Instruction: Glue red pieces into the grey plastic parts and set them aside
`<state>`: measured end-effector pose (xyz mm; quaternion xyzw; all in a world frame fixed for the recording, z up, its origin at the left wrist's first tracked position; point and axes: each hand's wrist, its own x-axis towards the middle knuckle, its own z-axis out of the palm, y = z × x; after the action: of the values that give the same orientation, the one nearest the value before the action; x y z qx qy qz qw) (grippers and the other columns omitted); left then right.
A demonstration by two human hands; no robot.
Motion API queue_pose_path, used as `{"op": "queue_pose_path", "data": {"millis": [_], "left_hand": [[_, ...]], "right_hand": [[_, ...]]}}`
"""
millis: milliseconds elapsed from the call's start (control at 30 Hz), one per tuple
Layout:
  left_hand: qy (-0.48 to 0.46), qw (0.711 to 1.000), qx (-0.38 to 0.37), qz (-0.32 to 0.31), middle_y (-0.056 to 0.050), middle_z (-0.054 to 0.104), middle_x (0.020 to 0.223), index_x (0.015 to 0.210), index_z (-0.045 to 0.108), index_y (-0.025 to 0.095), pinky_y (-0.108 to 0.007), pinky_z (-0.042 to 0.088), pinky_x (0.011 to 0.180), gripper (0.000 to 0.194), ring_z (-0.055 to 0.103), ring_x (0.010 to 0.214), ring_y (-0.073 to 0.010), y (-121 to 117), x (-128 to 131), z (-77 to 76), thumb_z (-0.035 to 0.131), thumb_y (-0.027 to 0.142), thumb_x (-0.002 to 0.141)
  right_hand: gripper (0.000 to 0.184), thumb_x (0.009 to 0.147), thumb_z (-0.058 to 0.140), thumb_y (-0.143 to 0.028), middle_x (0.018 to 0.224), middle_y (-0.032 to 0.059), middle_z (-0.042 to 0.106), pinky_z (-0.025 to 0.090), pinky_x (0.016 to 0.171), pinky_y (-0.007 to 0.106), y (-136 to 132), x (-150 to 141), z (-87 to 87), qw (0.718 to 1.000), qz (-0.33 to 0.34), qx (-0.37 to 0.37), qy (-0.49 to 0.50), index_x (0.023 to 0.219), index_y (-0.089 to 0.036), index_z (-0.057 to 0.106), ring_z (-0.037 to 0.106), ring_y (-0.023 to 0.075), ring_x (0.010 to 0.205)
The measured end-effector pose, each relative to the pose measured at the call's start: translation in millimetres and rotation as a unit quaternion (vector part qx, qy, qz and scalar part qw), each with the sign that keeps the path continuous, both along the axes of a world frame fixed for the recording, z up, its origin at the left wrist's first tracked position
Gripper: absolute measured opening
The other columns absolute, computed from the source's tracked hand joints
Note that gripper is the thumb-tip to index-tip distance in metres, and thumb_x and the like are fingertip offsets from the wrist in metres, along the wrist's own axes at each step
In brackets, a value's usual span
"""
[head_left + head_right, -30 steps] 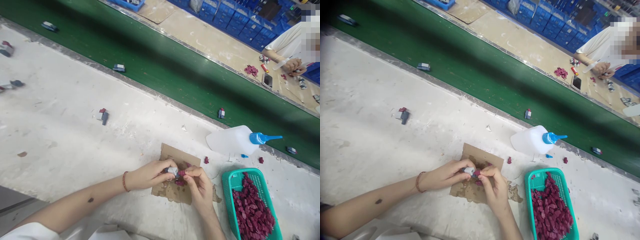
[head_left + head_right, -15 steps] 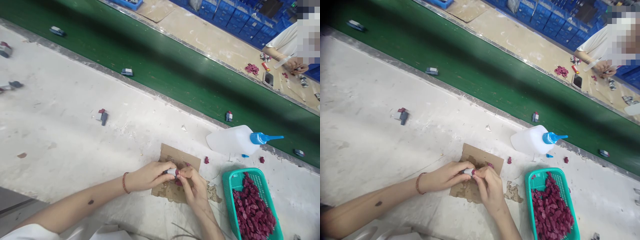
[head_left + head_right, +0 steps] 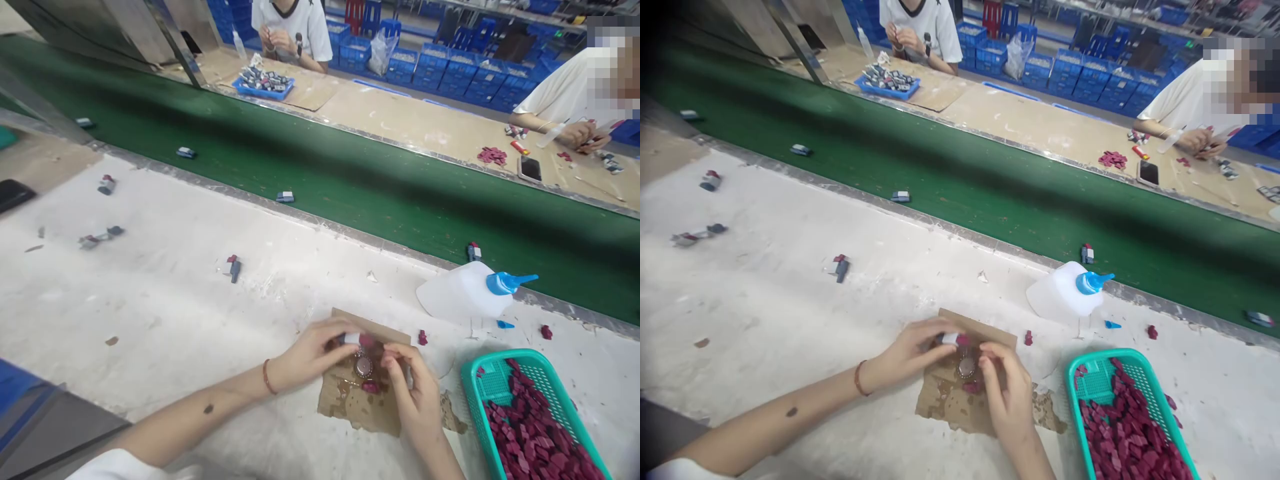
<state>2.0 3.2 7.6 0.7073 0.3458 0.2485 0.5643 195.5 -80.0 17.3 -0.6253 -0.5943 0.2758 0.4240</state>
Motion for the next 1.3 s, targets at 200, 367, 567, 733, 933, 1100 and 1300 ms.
{"op": "queue_pose_path", "data": {"millis": [200, 367, 567, 733, 933, 1100, 1300], "left_hand": [[0.071, 0.977, 0.086, 0.180, -0.009, 0.071, 0.109, 0.103, 0.064, 0.017, -0.030, 0.051, 0.084, 0.026, 0.066, 0.098, -0.0213, 91.8, 11.7, -3.7, 0.058, 0.037, 0.088], [0.130, 0.950, 0.138, 0.248, -0.014, 0.070, 0.102, 0.105, 0.059, 0.012, -0.037, 0.047, 0.089, 0.023, 0.063, 0.096, -0.0250, 182.8, 23.6, -3.6, 0.051, 0.024, 0.087], [0.181, 0.916, 0.203, 0.296, -0.023, 0.051, 0.134, 0.104, 0.059, 0.012, -0.052, 0.017, 0.112, 0.025, 0.031, 0.134, -0.0393, 194.3, 7.3, -2.4, 0.054, 0.026, 0.084], [0.289, 0.870, 0.248, 0.314, -0.019, 0.039, 0.148, 0.122, 0.054, 0.009, -0.057, 0.017, 0.109, 0.038, 0.026, 0.135, -0.0413, 188.5, -15.9, -5.6, 0.050, 0.027, 0.089], [0.244, 0.887, 0.188, 0.343, -0.019, 0.056, 0.126, 0.107, 0.060, 0.007, -0.050, 0.023, 0.109, 0.026, 0.041, 0.124, -0.0353, 205.5, -22.5, -6.8, 0.050, 0.016, 0.085], [0.140, 0.898, 0.137, 0.394, -0.011, 0.062, 0.104, 0.105, 0.056, 0.011, -0.037, 0.040, 0.097, 0.024, 0.055, 0.097, -0.0213, 193.0, -22.0, 3.5, 0.035, 0.015, 0.094], [0.015, 0.929, -0.014, 0.369, 0.000, 0.050, 0.067, 0.091, 0.055, 0.015, -0.023, 0.037, 0.051, 0.033, 0.042, 0.053, -0.0119, 139.7, -15.0, 13.3, 0.024, 0.025, 0.096]], "right_hand": [[0.019, 0.095, 0.049, -0.026, 0.085, 0.0059, 0.075, 0.057, 0.068, 0.030, -1.4, 7.3, 0.6, 0.999, 0.014, -0.026, -0.012, 0.095, -0.022, 0.067, 0.071, 0.0206, 0.075], [0.023, 0.096, 0.044, -0.016, 0.091, 0.0063, 0.074, 0.056, 0.077, 0.032, -2.9, 1.1, 4.8, 0.992, 0.120, -0.006, -0.046, 0.100, -0.023, 0.066, 0.070, 0.0205, 0.085], [0.024, 0.096, 0.043, -0.013, 0.091, 0.0064, 0.072, 0.055, 0.076, 0.032, -12.2, 17.0, 27.1, 0.988, 0.095, 0.015, -0.120, 0.101, -0.023, 0.064, 0.068, 0.0208, 0.085], [0.020, 0.094, 0.047, -0.021, 0.096, 0.0084, 0.070, 0.051, 0.084, 0.041, -42.3, 76.8, 33.7, 0.965, -0.119, -0.026, -0.232, 0.101, -0.024, 0.066, 0.064, 0.0269, 0.093], [0.023, 0.087, 0.047, -0.017, 0.104, 0.0103, 0.069, 0.051, 0.083, 0.045, -53.9, 118.9, 15.1, 0.933, -0.141, -0.130, -0.304, 0.098, -0.022, 0.066, 0.064, 0.0294, 0.096], [0.016, 0.085, 0.048, -0.019, 0.087, 0.0081, 0.069, 0.053, 0.074, 0.040, -45.7, 111.6, 15.6, 0.945, -0.142, -0.128, -0.267, 0.083, -0.023, 0.064, 0.065, 0.0264, 0.081], [0.008, 0.079, 0.055, -0.026, 0.075, 0.0046, 0.072, 0.056, 0.067, 0.037, -47.1, 109.9, 25.5, 0.966, -0.146, -0.162, -0.136, 0.078, -0.022, 0.062, 0.070, 0.0246, 0.071]]}}
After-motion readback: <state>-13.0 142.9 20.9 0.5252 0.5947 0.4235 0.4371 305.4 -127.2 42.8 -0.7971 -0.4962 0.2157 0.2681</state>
